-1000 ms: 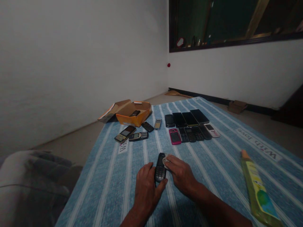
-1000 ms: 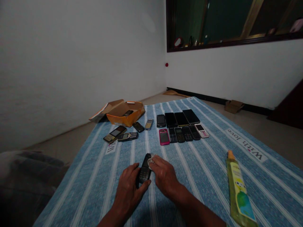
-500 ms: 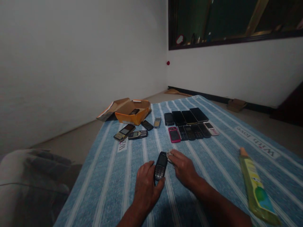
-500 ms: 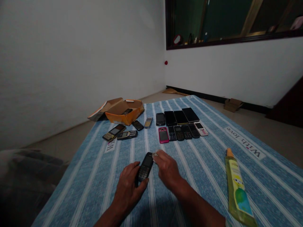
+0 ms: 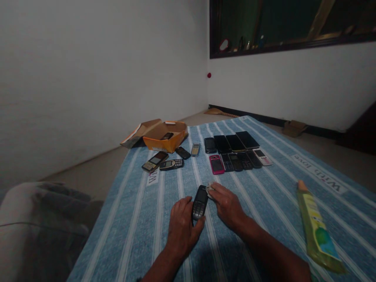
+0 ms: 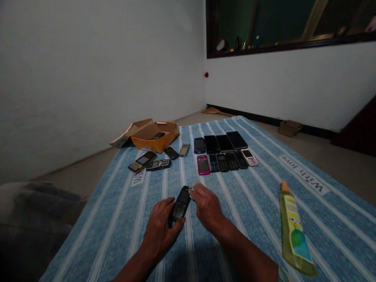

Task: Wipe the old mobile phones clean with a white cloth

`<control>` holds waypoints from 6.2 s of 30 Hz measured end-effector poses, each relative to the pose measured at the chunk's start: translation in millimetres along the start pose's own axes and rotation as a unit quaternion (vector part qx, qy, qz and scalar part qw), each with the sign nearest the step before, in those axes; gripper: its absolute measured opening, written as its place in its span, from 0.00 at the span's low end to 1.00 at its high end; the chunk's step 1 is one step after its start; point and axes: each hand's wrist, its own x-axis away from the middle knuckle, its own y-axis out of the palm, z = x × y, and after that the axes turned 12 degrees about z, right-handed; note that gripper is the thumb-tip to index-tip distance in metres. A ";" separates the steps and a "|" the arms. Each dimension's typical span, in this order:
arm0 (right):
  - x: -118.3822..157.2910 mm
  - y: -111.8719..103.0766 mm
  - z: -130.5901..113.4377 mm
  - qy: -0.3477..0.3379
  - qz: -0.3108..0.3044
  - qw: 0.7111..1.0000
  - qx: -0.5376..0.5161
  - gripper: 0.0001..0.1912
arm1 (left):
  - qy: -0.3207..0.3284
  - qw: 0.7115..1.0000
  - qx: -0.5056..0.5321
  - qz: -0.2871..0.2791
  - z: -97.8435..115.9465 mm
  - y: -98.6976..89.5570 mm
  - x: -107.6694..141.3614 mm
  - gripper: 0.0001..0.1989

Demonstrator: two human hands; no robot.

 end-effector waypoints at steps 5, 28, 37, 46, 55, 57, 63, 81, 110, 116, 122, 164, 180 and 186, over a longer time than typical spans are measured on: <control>3.7 1.6 -5.3 -0.025 -0.018 0.999 0.016 0.20 | 0.003 1.000 -0.002 0.006 0.8 0.0 -0.6 0.18; 10.3 -1.3 -19.3 -0.086 -0.077 0.993 0.006 0.19 | 0.011 1.000 -0.003 0.004 0.2 0.3 0.0 0.16; 4.3 -2.5 -26.7 -0.098 -0.072 0.992 0.015 0.18 | 0.035 0.999 -0.013 0.030 -8.0 4.7 1.4 0.17; 2.8 -1.2 -19.4 -0.094 -0.081 0.992 0.023 0.20 | 0.022 0.999 0.014 0.019 -6.5 4.1 1.1 0.14; 4.6 3.1 -17.1 -0.069 -0.059 0.995 0.043 0.20 | 0.035 0.999 0.008 0.028 -8.3 5.0 4.2 0.16; 5.4 3.0 -22.2 -0.087 -0.052 0.994 0.032 0.18 | 0.040 0.999 0.008 0.032 -8.5 5.4 4.8 0.17; 5.2 3.9 -29.2 -0.122 -0.063 0.990 -0.013 0.17 | 0.039 0.999 0.007 0.035 -8.0 5.7 4.5 0.16; 8.1 7.8 -40.7 -0.112 -0.016 0.993 -0.042 0.12 | 0.017 0.999 0.021 0.035 -7.5 7.0 11.5 0.17; 14.1 3.8 -48.2 -0.158 -0.033 0.983 -0.092 0.15 | 0.010 0.999 0.043 0.005 -4.6 0.8 14.2 0.20; 13.7 4.2 -45.0 -0.148 -0.041 0.986 -0.064 0.14 | 0.004 0.999 0.052 0.005 -2.8 -1.9 12.6 0.20; 15.6 5.0 -41.4 -0.134 -0.032 0.990 -0.030 0.16 | 0.004 0.999 0.034 0.018 -3.4 -0.2 15.2 0.21; 14.8 12.2 -34.1 -0.133 -0.016 0.990 -0.038 0.17 | 0.016 0.999 0.040 0.015 3.1 -4.2 9.8 0.23; 11.8 12.6 -16.1 -0.101 -0.018 0.995 0.003 0.18 | -0.007 0.994 0.110 -0.018 11.0 -11.1 0.8 0.22; 6.8 8.3 -7.4 -0.078 -0.005 0.997 0.018 0.18 | 0.004 0.995 0.097 -0.004 11.8 -12.6 -0.7 0.22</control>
